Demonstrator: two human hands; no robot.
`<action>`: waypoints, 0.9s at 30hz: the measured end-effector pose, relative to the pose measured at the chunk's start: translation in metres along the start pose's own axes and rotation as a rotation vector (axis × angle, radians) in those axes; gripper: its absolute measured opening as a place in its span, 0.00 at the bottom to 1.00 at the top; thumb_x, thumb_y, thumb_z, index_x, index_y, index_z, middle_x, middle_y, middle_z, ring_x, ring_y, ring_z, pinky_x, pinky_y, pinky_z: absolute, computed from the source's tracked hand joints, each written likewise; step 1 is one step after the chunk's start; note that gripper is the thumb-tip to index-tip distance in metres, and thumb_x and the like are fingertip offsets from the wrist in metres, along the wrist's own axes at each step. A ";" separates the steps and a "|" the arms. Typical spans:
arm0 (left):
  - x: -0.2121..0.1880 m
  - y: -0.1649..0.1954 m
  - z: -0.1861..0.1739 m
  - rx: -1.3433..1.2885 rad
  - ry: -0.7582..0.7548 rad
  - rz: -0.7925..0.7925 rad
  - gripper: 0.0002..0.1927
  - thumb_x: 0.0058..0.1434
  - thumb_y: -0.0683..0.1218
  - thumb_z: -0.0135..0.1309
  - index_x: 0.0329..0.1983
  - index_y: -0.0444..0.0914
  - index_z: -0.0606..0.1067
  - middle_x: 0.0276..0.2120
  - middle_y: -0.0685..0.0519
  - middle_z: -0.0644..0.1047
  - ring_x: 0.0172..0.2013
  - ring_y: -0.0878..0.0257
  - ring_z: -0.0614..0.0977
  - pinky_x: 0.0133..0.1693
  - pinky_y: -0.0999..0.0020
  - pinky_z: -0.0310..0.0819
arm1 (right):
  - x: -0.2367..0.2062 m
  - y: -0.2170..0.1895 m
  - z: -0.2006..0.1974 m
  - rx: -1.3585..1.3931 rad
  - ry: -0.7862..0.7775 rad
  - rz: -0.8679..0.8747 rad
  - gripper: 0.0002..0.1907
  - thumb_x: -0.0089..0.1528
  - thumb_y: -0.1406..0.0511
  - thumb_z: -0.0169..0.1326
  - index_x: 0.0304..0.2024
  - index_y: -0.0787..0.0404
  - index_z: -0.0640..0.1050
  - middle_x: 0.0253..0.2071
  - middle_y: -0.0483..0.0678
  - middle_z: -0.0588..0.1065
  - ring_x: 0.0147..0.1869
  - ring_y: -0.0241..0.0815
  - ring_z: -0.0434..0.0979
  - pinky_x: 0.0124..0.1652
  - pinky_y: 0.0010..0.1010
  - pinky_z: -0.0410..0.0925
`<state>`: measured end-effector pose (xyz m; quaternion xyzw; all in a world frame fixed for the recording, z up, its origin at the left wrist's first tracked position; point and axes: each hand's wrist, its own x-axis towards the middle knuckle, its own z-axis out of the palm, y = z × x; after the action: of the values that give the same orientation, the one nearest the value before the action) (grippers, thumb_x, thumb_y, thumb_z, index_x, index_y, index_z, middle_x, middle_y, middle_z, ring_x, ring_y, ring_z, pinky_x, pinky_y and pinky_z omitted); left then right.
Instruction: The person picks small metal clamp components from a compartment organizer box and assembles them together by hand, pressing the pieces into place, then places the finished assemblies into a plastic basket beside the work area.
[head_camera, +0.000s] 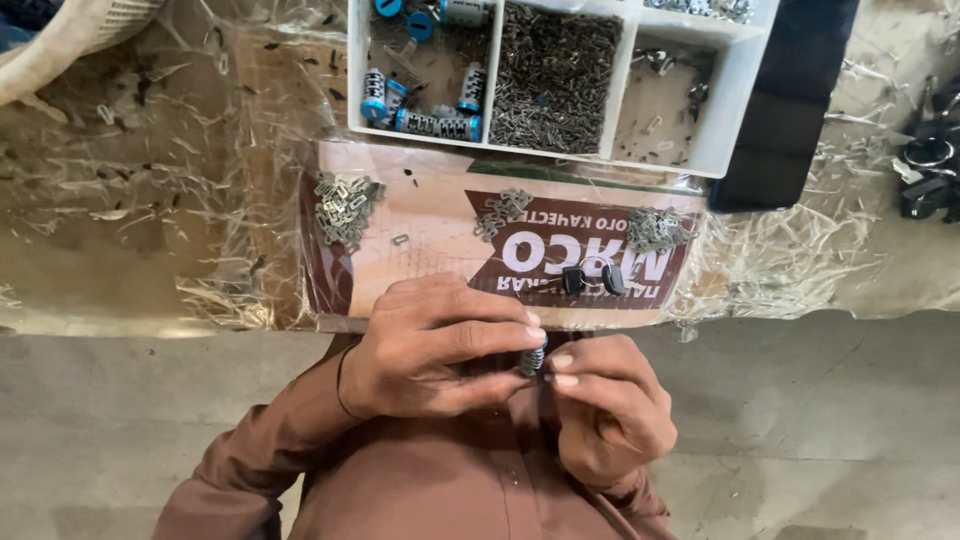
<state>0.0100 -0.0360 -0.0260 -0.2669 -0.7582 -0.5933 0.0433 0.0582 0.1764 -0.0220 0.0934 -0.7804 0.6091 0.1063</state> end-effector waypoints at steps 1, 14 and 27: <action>-0.001 -0.001 0.000 -0.006 0.001 -0.001 0.21 0.56 0.46 0.71 0.52 0.41 0.80 0.49 0.52 0.81 0.42 0.59 0.85 0.42 0.66 0.79 | 0.000 0.000 0.001 -0.008 -0.004 0.006 0.10 0.57 0.80 0.60 0.38 0.66 0.76 0.37 0.55 0.78 0.40 0.44 0.80 0.39 0.28 0.73; -0.003 -0.001 -0.006 0.146 0.005 0.032 0.19 0.57 0.45 0.71 0.51 0.40 0.81 0.46 0.52 0.80 0.37 0.59 0.82 0.39 0.66 0.77 | -0.005 0.009 -0.008 -0.056 -0.033 0.065 0.13 0.61 0.76 0.60 0.47 0.68 0.74 0.37 0.58 0.82 0.38 0.42 0.85 0.38 0.28 0.77; -0.014 0.007 -0.005 0.105 -0.155 -0.013 0.25 0.60 0.39 0.62 0.62 0.33 0.75 0.54 0.46 0.81 0.48 0.54 0.87 0.44 0.63 0.81 | 0.017 -0.001 -0.026 0.083 -0.489 0.327 0.29 0.54 0.69 0.65 0.55 0.73 0.70 0.42 0.53 0.78 0.44 0.41 0.79 0.46 0.31 0.71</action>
<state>0.0238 -0.0443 -0.0244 -0.3046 -0.7911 -0.5304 -0.0055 0.0436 0.2010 -0.0102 0.1145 -0.7618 0.6092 -0.1883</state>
